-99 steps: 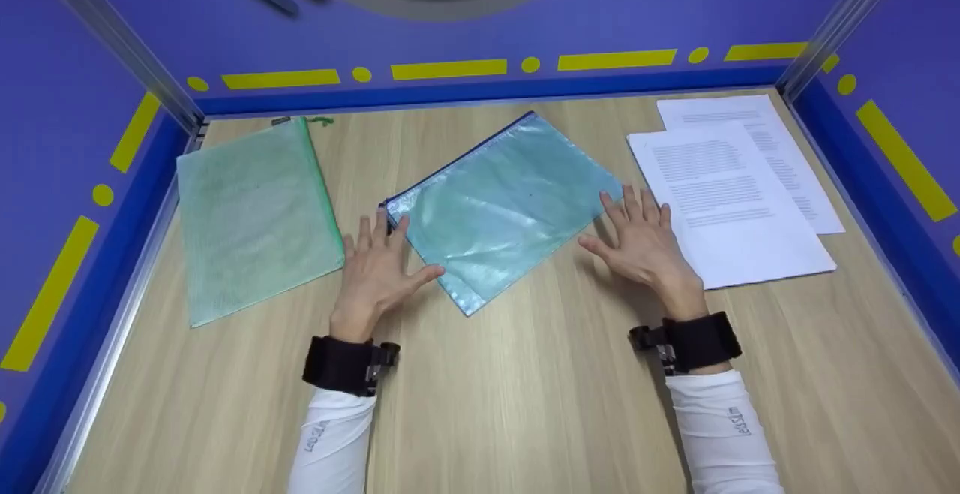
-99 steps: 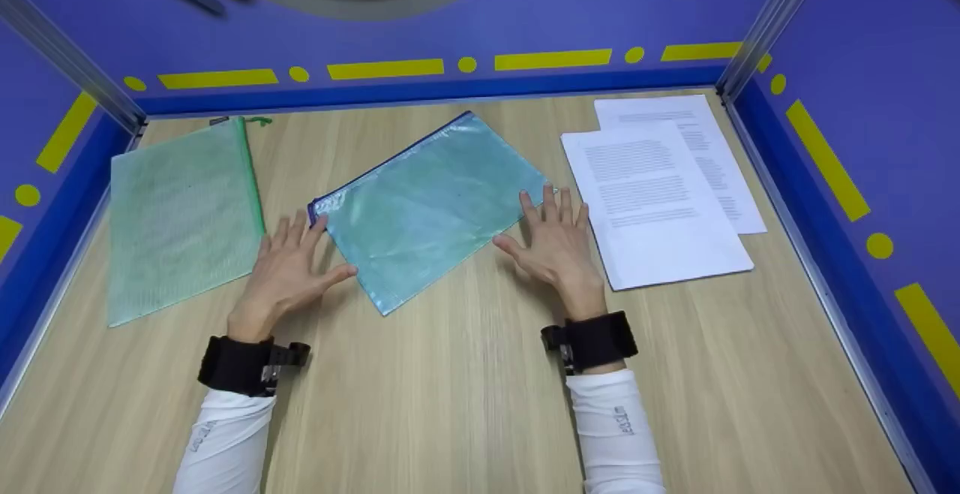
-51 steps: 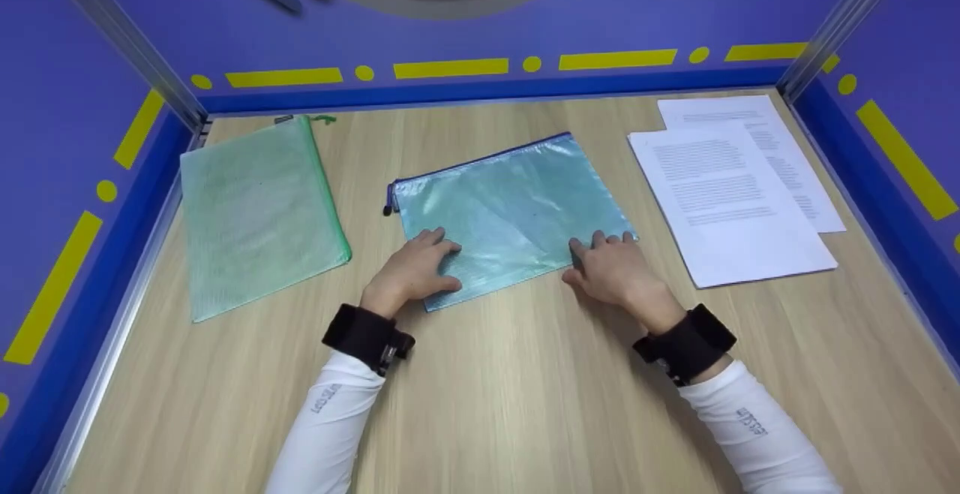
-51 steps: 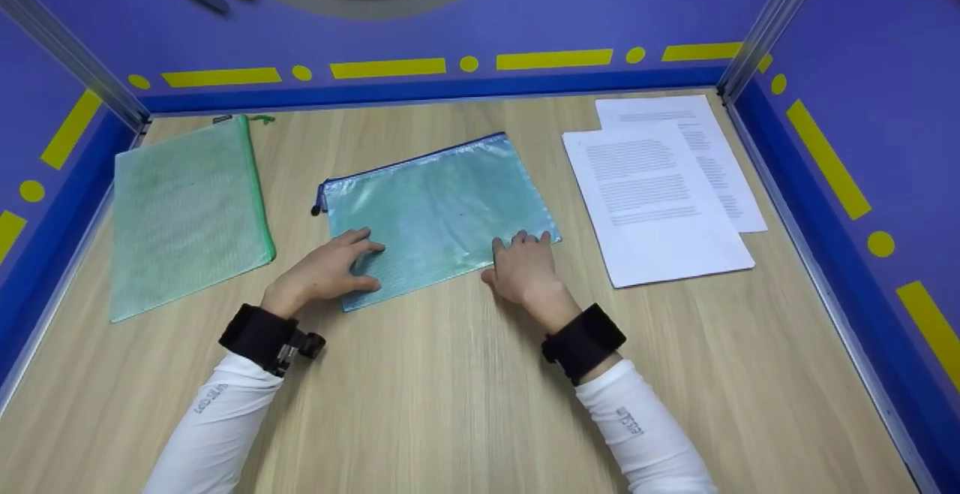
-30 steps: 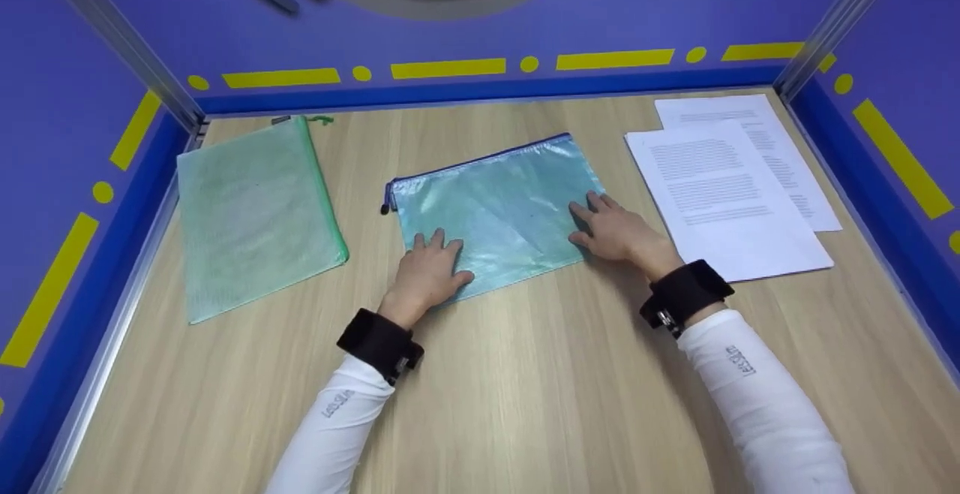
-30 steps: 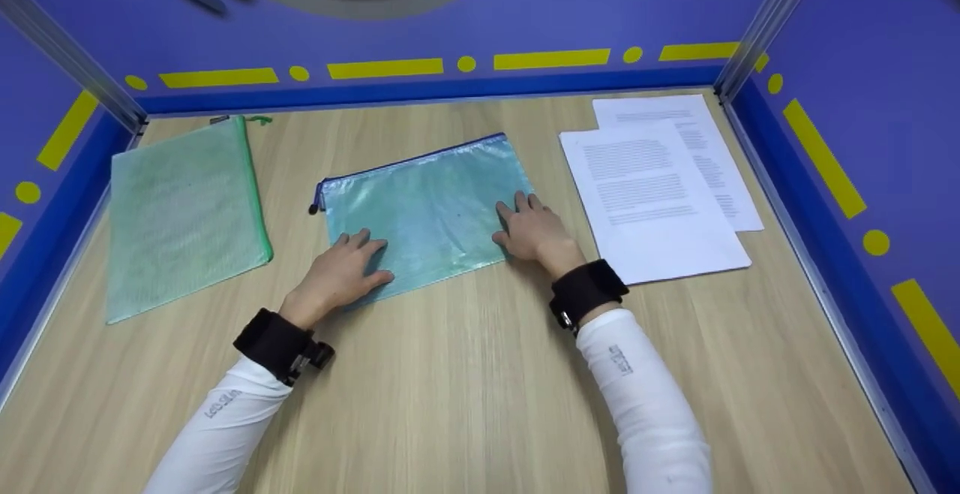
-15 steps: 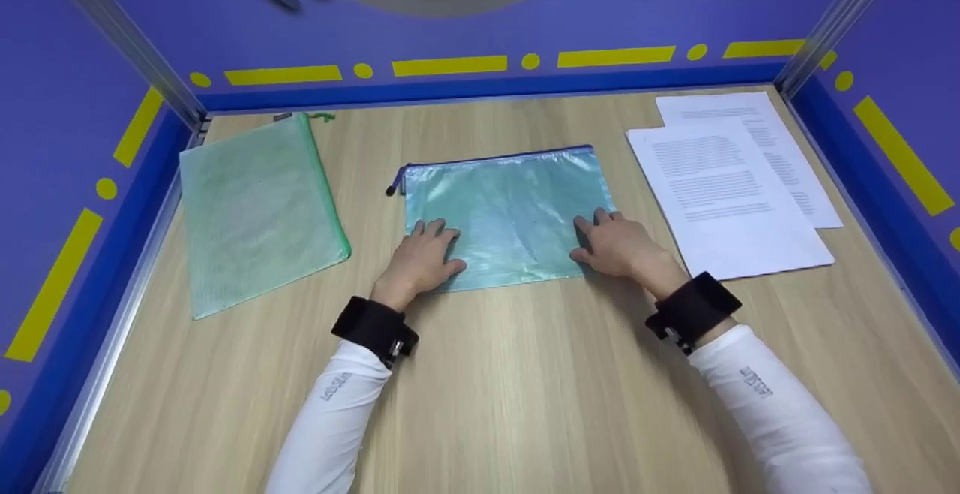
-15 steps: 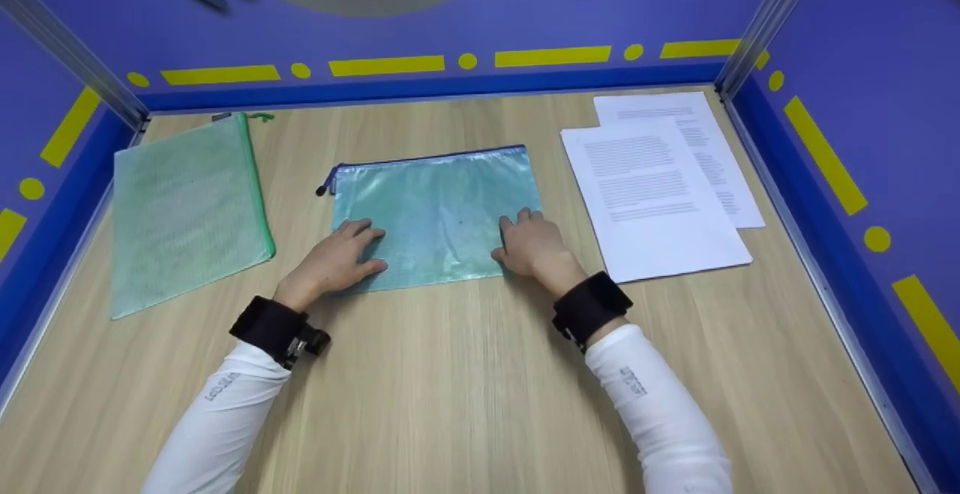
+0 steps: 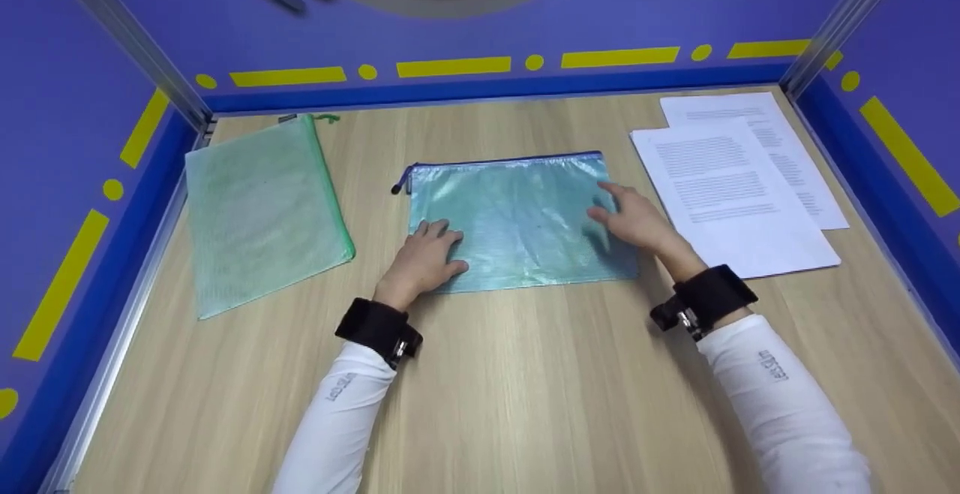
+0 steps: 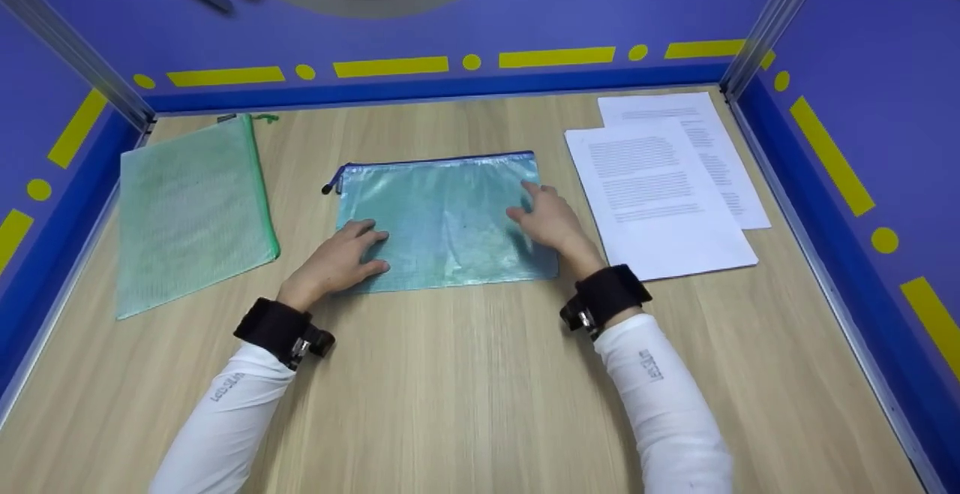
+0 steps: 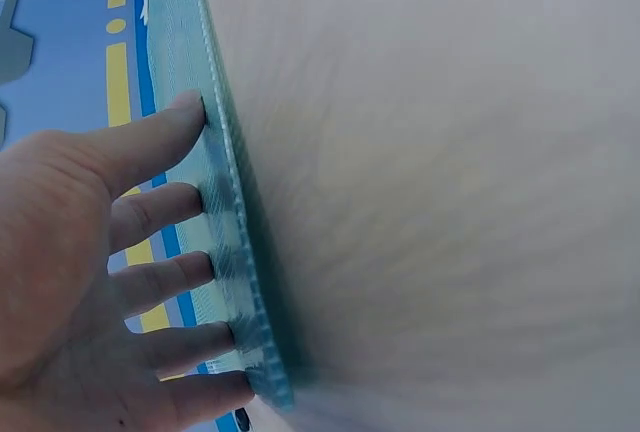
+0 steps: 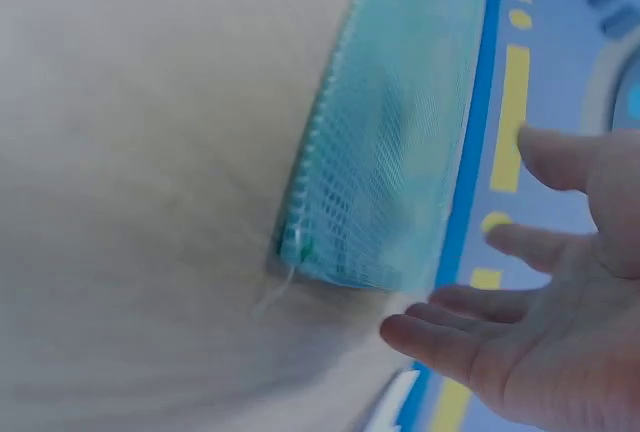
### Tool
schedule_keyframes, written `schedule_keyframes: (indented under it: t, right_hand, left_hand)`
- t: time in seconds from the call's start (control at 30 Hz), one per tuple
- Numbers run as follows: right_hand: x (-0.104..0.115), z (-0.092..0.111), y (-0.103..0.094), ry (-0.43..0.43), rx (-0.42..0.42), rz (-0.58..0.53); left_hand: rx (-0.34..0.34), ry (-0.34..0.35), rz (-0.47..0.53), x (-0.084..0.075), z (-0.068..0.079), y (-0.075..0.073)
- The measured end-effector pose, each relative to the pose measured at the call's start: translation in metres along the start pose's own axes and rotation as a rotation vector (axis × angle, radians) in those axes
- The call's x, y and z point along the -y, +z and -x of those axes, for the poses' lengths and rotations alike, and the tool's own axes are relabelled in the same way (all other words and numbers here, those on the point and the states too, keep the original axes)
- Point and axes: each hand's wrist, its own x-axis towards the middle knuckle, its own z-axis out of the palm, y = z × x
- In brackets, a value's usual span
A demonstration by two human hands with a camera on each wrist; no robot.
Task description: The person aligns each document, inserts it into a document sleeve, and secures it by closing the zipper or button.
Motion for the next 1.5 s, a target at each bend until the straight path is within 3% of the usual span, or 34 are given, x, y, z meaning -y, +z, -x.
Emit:
schedule_keyframes:
  t: [0.2, 0.37, 0.5, 0.73, 0.9, 1.07, 1.23, 1.5]
  right_hand:
    - [-0.009, -0.008, -0.003, 0.113, -0.052, -0.29]
    - [-0.01, -0.009, -0.001, 0.14, -0.1, -0.419]
    - [-0.01, -0.011, -0.003, 0.182, -0.089, -0.537]
    - [-0.016, -0.017, -0.014, 0.318, -0.057, -0.919]
    - [-0.019, -0.024, -0.014, 0.36, -0.005, -1.017]
    - [-0.018, -0.034, -0.015, 0.363, 0.061, -1.004]
    - [-0.015, -0.042, -0.014, 0.384, 0.084, -0.893]
    - [-0.008, -0.044, -0.004, 0.38, 0.016, -0.533]
  left_hand:
    - [0.006, -0.009, 0.009, -0.003, 0.0, 0.001]
    - [0.013, 0.001, 0.001, -0.005, -0.001, 0.0]
    - [0.025, 0.0, -0.013, -0.005, -0.002, -0.001]
    - [0.022, 0.002, -0.024, -0.004, -0.001, -0.003]
    - [0.035, -0.002, -0.034, -0.005, -0.002, -0.006]
    - [0.036, -0.011, -0.03, -0.006, -0.004, -0.007]
    - [0.039, -0.006, -0.029, -0.007, -0.005, -0.007]
    - [0.025, -0.009, -0.043, -0.006, -0.006, -0.009]
